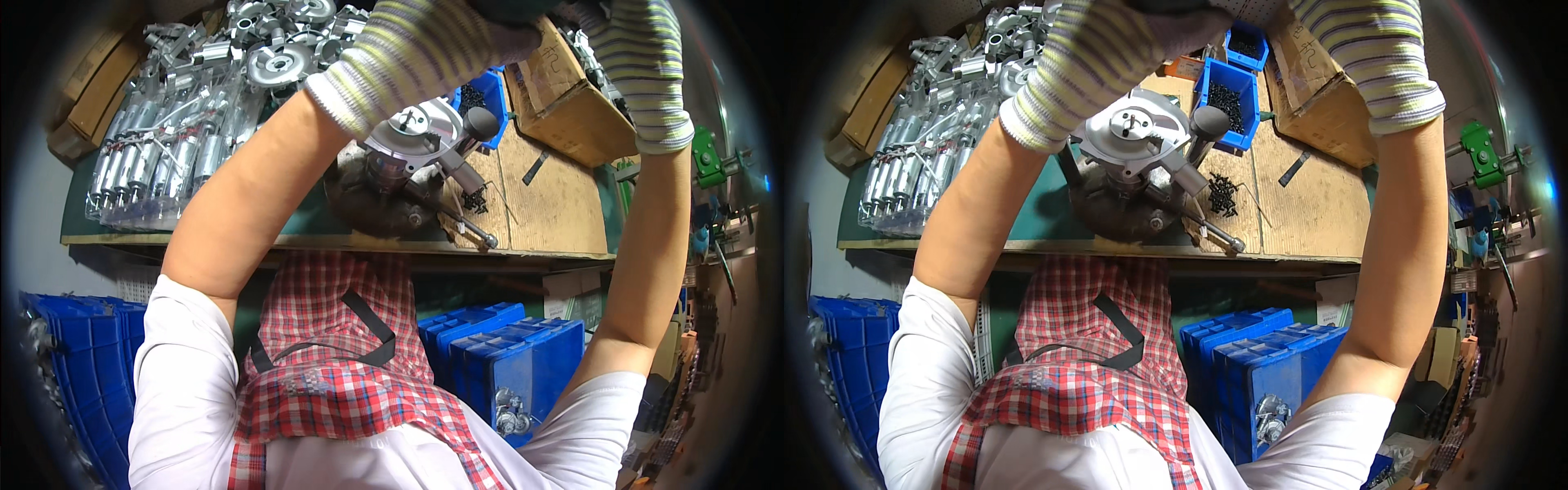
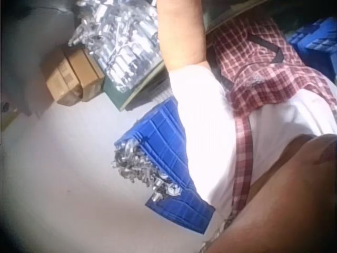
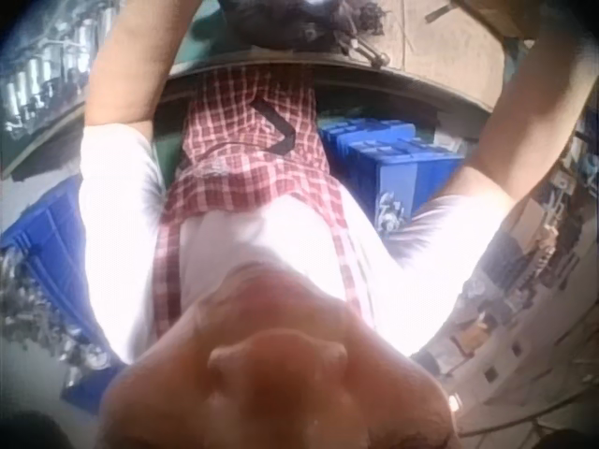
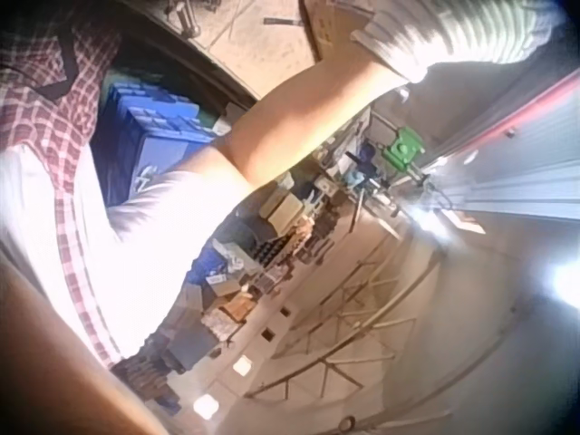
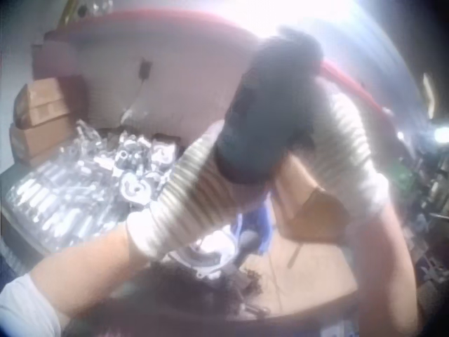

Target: The person assembles metal components by inserting small parts into a circular metal housing, securing them with a cordless drill, and placing the finished assemblies into a blue bin. The process is repeated for multiple units.

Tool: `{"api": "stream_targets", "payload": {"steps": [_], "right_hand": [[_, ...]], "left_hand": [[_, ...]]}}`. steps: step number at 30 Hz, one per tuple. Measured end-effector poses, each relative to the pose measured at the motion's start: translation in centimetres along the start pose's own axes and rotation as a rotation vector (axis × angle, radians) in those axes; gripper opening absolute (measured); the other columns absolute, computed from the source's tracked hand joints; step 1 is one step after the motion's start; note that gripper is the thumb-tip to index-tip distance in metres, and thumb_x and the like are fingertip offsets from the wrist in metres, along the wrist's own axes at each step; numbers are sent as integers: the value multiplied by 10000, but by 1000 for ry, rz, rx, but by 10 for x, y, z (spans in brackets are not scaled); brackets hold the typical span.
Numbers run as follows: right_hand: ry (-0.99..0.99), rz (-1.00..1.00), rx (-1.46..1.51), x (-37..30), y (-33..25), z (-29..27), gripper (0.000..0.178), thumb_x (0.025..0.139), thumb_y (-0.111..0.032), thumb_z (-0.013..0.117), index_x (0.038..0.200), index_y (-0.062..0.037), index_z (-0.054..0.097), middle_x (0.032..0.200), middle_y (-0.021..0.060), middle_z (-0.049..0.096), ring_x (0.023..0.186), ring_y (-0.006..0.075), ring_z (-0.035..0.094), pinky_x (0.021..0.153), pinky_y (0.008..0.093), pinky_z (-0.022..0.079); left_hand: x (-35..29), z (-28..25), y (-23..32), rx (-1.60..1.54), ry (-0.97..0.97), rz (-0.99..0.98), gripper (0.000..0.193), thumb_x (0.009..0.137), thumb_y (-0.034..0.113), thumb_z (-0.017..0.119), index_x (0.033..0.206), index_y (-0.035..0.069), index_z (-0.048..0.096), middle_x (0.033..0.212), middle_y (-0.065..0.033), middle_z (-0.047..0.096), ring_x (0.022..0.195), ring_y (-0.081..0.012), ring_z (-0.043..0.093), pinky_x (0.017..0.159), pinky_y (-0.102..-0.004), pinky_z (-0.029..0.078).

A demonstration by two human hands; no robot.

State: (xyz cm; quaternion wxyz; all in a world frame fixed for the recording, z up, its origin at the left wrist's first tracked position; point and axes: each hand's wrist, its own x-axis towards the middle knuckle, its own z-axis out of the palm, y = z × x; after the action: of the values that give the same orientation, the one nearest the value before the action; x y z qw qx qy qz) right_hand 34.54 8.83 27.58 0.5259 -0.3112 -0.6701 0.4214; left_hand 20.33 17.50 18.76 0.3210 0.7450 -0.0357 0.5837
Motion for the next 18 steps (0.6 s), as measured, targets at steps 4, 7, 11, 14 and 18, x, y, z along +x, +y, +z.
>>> {"api": "stream_targets", "payload": {"steps": [4, 7, 11, 14, 18], "right_hand": [[174, 38, -566, -14, -14, 14, 103, 979, -83, 556, 1033, -41, 633, 846, 65, 635, 817, 136, 575, 834, 273, 527], [192, -128, -958, -20, -13, 12, 88, 924, -12, 548, 943, -61, 619, 759, 61, 598, 731, 156, 539, 749, 294, 504], [73, -418, -1471, -19, -5, 9, 140, 844, 63, 528, 891, -57, 583, 779, 96, 553, 740, 194, 505, 692, 330, 459], [-50, -513, -1613, -18, -19, 12, 168, 798, 85, 519, 899, -39, 569, 789, 95, 535, 745, 202, 496, 665, 334, 447], [-33, -560, -1604, -20, -13, 0, 202, 780, 97, 509, 914, -46, 553, 800, 86, 519, 737, 194, 487, 643, 321, 432]], "left_hand": [[-20, 4, 30, -183, 79, -296, 515, 832, 46, 723, 1290, 31, 489, 1075, -80, 630, 956, -188, 614, 833, -349, 555], [-30, 4, 18, -81, 5, -352, 519, 844, 60, 716, 1305, 30, 479, 1102, -83, 631, 992, -187, 612, 828, -364, 555], [-20, 5, 12, 131, -85, -283, 442, 830, -34, 626, 1246, 31, 491, 1071, -88, 618, 943, -225, 598, 826, -364, 569], [-18, 5, 18, 131, -151, -178, 391, 820, -19, 611, 1194, 44, 516, 1045, -83, 611, 936, -254, 584, 868, -380, 556], [-22, 13, -4, 535, -114, 10, 291, 830, 53, 598, 1120, 67, 574, 1043, -56, 617, 987, -258, 567, 952, -407, 498]]}}
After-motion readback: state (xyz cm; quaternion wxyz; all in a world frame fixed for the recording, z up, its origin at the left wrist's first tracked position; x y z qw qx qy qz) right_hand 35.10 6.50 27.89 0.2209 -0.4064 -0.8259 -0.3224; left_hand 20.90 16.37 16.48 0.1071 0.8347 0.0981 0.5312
